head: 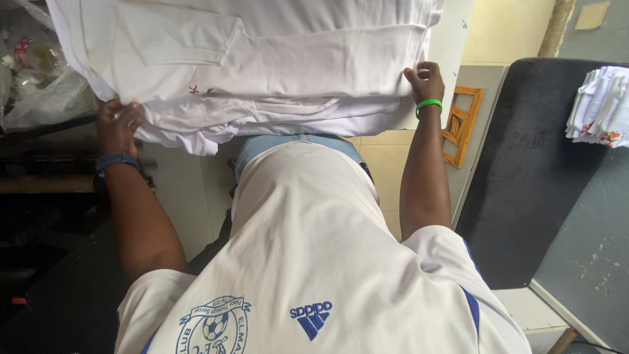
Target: The person folds white shirts on a table. The person picks up a shirt from a stack, spreads it flat on the surface, folds in the sleeves and sides, and places the folded garment onto a growing stack.
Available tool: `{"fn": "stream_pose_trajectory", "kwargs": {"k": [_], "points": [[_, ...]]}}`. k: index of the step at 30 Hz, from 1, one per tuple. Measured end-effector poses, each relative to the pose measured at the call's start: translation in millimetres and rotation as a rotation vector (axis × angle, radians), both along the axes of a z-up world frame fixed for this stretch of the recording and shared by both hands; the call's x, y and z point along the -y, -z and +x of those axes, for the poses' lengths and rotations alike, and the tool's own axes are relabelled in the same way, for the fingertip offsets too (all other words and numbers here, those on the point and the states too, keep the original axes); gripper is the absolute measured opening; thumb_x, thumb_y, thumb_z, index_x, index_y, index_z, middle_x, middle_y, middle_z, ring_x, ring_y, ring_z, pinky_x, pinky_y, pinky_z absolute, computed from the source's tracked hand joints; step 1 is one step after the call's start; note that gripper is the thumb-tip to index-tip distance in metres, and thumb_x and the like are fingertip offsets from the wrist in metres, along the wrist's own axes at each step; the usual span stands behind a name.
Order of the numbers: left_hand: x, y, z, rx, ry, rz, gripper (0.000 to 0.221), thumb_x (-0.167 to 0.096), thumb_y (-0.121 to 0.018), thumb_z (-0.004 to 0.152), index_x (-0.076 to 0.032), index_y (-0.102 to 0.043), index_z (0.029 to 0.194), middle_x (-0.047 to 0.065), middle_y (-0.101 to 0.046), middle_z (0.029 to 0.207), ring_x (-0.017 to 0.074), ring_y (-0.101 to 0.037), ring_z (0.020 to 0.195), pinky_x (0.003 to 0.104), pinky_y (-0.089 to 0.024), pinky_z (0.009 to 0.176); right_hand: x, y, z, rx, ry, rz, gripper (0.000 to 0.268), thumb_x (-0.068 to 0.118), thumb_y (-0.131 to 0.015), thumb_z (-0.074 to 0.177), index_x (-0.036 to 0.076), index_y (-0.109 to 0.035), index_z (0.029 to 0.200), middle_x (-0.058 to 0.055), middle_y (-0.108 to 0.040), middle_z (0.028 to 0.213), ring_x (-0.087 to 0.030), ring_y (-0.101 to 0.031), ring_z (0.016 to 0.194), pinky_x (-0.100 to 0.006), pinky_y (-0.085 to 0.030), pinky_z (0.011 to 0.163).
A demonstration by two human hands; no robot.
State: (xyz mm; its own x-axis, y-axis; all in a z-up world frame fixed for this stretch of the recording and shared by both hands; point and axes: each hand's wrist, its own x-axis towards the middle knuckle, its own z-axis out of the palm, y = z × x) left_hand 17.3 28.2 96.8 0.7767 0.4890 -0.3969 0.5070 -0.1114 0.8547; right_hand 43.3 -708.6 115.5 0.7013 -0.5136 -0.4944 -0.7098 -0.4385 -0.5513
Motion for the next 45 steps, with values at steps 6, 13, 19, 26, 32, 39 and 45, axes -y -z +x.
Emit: {"fn": "stream_pose_trajectory", "kwargs": {"k": [6,13,19,26,32,39,45], "points": [[15,-10,-3,-0.012,-0.095,-0.358,0.025,-0.025,-0.077,0.098,-0.027,-0.054,0.108,-0.007,-0.062,0.106,0.0105,-0.065,0.097,0.034,-0.061,0.089,-39,-13,-36,-0.048,0.159,-0.278,0.037,0.048,-0.074,0.092,0.020,-0.058,0.111,-0.003,-0.064,0.110,-0.020,-0.065,0.099,-0.039,-0.054,0.082],[22,-19,1,0.086,-0.215,-0.237,0.024,-0.013,-0.077,0.096,-0.020,-0.059,0.110,0.002,-0.072,0.099,0.0107,-0.071,0.080,0.022,-0.061,0.067,-42,-1,-37,-0.051,0.531,0.198,0.035,0.044,-0.071,0.087,0.015,-0.059,0.103,-0.004,-0.064,0.081,-0.015,-0.057,0.057,-0.031,-0.056,0.046],[32,-43,7,0.068,-0.357,-0.278,0.024,-0.024,-0.080,0.089,-0.022,-0.061,0.103,-0.001,-0.072,0.103,0.0174,-0.076,0.087,0.031,-0.071,0.085,-33,-6,-39,0.238,0.753,0.594,0.023,0.019,-0.073,0.085,0.014,-0.053,0.096,-0.008,-0.060,0.096,-0.025,-0.068,0.077,-0.036,-0.067,0.061],[28,-16,6,0.101,-0.519,-0.660,0.042,-0.020,-0.098,0.074,-0.020,-0.072,0.107,0.000,-0.071,0.120,0.0190,-0.071,0.114,0.034,-0.070,0.094,-20,20,-52,0.434,0.966,0.946,0.083,0.024,-0.092,0.065,0.019,-0.049,0.136,-0.014,-0.064,0.124,-0.033,-0.070,0.105,-0.044,-0.066,0.084],[38,-8,5,0.091,-0.503,-0.584,0.046,-0.028,-0.091,0.080,-0.020,-0.066,0.118,0.000,-0.069,0.124,0.0316,-0.075,0.118,0.048,-0.069,0.102,-27,11,-44,0.284,0.873,0.883,0.036,0.015,-0.095,0.068,0.014,-0.064,0.087,-0.012,-0.067,0.094,-0.031,-0.070,0.090,-0.036,-0.068,0.071],[40,-20,7,0.136,-0.546,-0.433,0.036,-0.031,-0.083,0.081,-0.018,-0.059,0.105,0.005,-0.066,0.113,0.0267,-0.070,0.106,0.040,-0.067,0.092,-9,4,-38,0.349,0.765,0.696,0.035,-0.002,-0.073,0.078,0.012,-0.050,0.103,-0.010,-0.056,0.095,-0.025,-0.058,0.073,-0.035,-0.064,0.063],[40,-11,-7,0.156,-0.574,-0.345,0.023,-0.014,-0.075,0.095,-0.014,-0.052,0.098,0.003,-0.063,0.089,0.0131,-0.065,0.061,0.024,-0.057,0.051,21,39,-44,0.405,0.763,0.520,0.029,-0.005,-0.061,0.072,0.008,-0.052,0.096,-0.011,-0.055,0.076,-0.020,-0.051,0.054,-0.031,-0.054,0.045]]}}
